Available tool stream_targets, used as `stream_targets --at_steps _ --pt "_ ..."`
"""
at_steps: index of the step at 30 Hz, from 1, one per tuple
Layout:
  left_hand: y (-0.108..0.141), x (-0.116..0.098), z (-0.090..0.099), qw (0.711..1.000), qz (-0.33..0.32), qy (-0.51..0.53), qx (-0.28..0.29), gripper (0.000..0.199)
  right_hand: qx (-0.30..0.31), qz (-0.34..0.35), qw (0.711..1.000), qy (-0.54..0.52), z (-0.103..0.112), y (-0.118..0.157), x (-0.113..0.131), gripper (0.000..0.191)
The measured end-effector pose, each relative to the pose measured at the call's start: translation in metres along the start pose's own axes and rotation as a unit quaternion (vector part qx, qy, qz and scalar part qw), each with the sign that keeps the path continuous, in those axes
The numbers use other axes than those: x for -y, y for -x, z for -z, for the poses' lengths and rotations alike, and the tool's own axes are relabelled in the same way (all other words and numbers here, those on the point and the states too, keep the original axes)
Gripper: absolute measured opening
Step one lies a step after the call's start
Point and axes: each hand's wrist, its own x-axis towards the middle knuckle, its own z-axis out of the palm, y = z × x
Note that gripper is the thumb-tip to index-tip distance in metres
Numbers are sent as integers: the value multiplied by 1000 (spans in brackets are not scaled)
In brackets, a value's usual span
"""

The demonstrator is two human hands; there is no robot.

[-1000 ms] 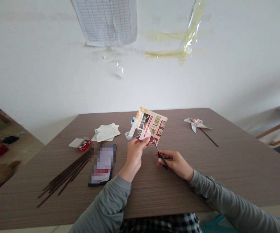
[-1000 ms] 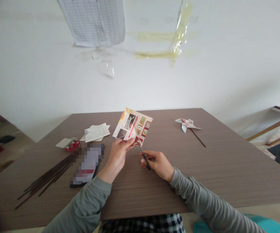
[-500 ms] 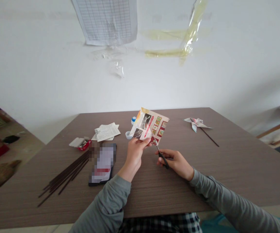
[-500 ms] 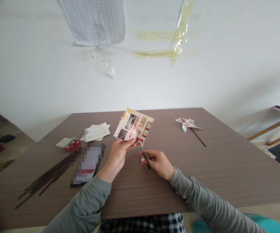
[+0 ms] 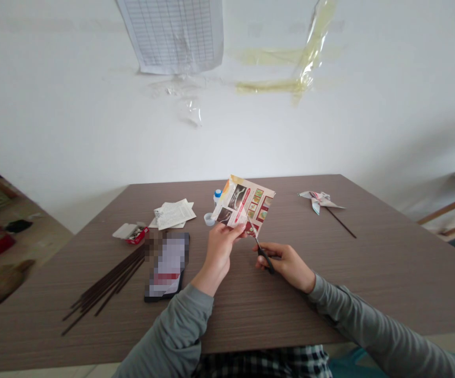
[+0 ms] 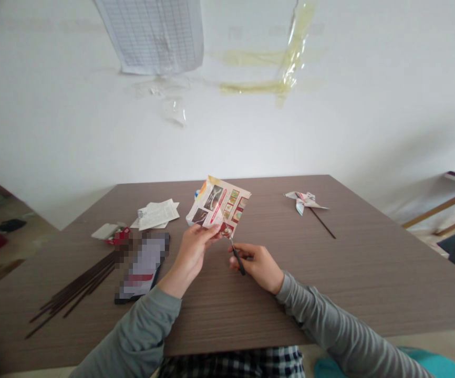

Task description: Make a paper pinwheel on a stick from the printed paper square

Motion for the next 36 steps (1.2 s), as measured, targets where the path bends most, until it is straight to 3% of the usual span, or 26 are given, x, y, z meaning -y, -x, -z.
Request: stream_targets --at_steps 22,27,32,36 --pt "-4 -1 3 999 7 33 -43 70 -2 12 999 48 -2 -2 -3 76" --pt "-4 0 4 999 1 30 -36 65 -12 10 999 52 -3 -1 -1 69" --pt "-3 0 1 999 -4 27 -31 55 -3 18 999 32 -3 1 0 82" --pt "-1 0 -1 999 -10 17 -30 55 -6 26 999 23 -3 1 1 76"
